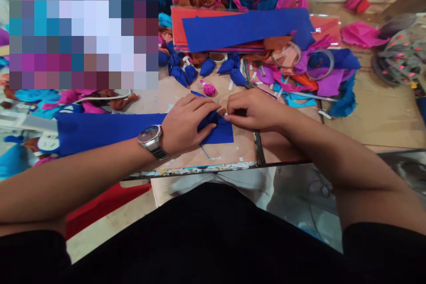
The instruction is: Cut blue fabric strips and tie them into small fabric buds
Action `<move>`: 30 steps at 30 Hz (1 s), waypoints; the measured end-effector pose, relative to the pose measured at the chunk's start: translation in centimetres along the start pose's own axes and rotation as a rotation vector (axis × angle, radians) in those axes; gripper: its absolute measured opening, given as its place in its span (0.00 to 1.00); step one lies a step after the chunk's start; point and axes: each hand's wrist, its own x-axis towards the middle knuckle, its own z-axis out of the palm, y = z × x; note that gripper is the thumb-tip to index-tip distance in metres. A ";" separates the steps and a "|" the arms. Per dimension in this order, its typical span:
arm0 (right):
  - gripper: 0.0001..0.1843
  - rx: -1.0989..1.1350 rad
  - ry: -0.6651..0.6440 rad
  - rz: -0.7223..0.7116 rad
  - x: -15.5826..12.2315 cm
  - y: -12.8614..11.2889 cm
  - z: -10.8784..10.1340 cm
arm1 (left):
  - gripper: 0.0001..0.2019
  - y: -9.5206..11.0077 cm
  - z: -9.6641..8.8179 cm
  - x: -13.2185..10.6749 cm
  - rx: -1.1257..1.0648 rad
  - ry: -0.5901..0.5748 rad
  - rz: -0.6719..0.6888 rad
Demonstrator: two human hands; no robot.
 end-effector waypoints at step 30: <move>0.13 -0.084 0.036 0.018 -0.2 0.1 1.7 | 0.33 0.0 0.2 0.0 -0.004 -0.022 -0.034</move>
